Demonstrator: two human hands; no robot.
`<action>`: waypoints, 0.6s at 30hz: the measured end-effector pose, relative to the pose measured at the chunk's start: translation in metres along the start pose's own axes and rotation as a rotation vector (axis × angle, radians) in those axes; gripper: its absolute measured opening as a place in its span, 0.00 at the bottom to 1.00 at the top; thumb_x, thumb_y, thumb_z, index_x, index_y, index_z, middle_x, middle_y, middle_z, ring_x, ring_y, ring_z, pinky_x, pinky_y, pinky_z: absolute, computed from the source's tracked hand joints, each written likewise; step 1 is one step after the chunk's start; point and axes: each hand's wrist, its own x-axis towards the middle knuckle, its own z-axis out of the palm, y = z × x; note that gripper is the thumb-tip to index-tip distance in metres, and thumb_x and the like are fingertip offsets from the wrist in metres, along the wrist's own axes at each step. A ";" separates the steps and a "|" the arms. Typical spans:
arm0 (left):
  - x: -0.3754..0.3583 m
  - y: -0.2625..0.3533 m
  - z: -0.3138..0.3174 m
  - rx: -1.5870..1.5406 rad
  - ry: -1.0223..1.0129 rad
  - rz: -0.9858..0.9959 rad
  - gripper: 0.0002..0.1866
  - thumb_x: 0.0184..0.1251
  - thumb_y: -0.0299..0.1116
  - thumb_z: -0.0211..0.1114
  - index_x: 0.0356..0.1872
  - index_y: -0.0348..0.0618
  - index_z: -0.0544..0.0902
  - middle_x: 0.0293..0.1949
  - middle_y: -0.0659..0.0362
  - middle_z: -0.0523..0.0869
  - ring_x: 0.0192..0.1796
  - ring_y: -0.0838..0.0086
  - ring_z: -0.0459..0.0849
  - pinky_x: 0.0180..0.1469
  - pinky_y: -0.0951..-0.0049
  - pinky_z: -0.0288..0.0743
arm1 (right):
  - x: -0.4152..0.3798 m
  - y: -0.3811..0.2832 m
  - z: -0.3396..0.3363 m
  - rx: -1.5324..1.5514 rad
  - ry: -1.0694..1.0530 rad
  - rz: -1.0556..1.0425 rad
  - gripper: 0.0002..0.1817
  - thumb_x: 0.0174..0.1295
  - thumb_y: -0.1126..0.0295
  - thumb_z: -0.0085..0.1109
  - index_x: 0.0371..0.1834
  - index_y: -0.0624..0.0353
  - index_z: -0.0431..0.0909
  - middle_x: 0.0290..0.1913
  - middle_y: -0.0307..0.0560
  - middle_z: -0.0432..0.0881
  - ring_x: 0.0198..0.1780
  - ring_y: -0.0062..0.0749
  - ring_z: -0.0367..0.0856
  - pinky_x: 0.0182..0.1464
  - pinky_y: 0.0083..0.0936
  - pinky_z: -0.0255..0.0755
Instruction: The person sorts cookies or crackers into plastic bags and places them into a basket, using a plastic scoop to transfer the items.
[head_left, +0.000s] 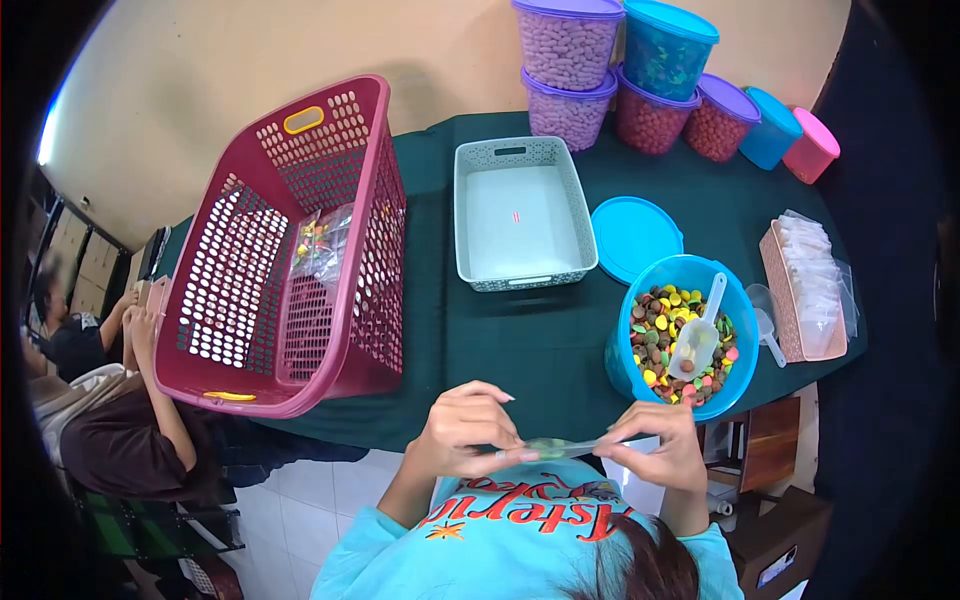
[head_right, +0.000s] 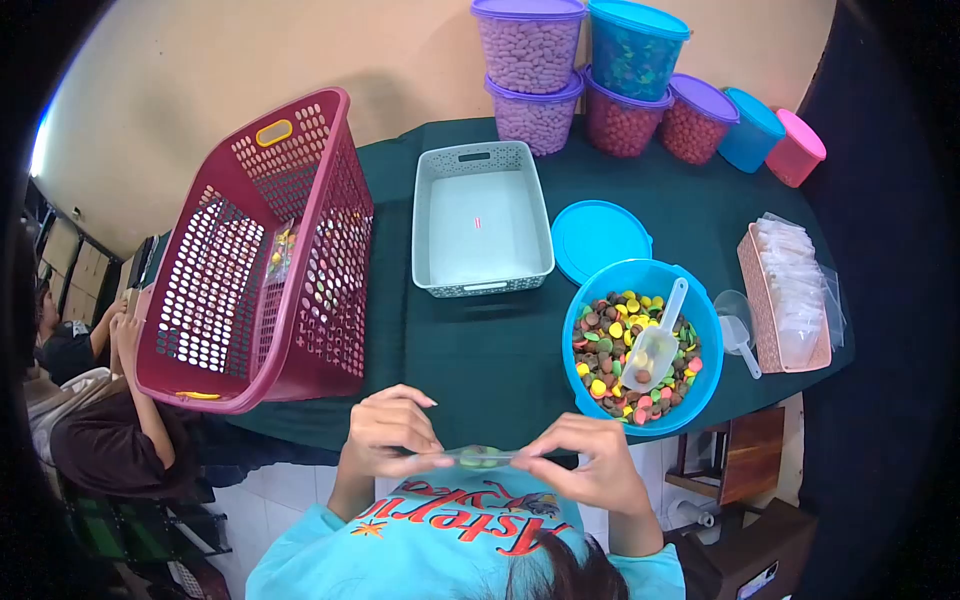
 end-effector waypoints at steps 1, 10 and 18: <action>0.004 -0.002 0.002 -0.097 0.098 -0.019 0.07 0.41 0.28 0.72 0.18 0.44 0.80 0.17 0.64 0.80 0.22 0.77 0.78 0.35 0.72 0.74 | 0.002 0.002 0.000 0.001 -0.008 -0.003 0.06 0.42 0.78 0.65 0.26 0.63 0.80 0.27 0.46 0.82 0.29 0.27 0.79 0.31 0.19 0.70; 0.003 -0.014 0.045 -0.707 0.893 -0.477 0.12 0.59 0.28 0.60 0.19 0.42 0.69 0.22 0.61 0.77 0.19 0.85 0.70 0.24 0.82 0.69 | 0.015 0.019 -0.016 0.218 -0.259 0.258 0.23 0.46 0.70 0.68 0.44 0.67 0.72 0.36 0.46 0.80 0.39 0.19 0.77 0.44 0.19 0.70; -0.010 -0.006 0.079 -0.765 0.904 -0.525 0.17 0.66 0.39 0.50 0.49 0.39 0.65 0.44 0.55 0.72 0.43 0.74 0.76 0.45 0.69 0.72 | 0.027 0.035 -0.043 0.516 -0.068 0.288 0.18 0.54 0.74 0.59 0.48 0.67 0.69 0.39 0.42 0.77 0.39 0.20 0.77 0.41 0.19 0.72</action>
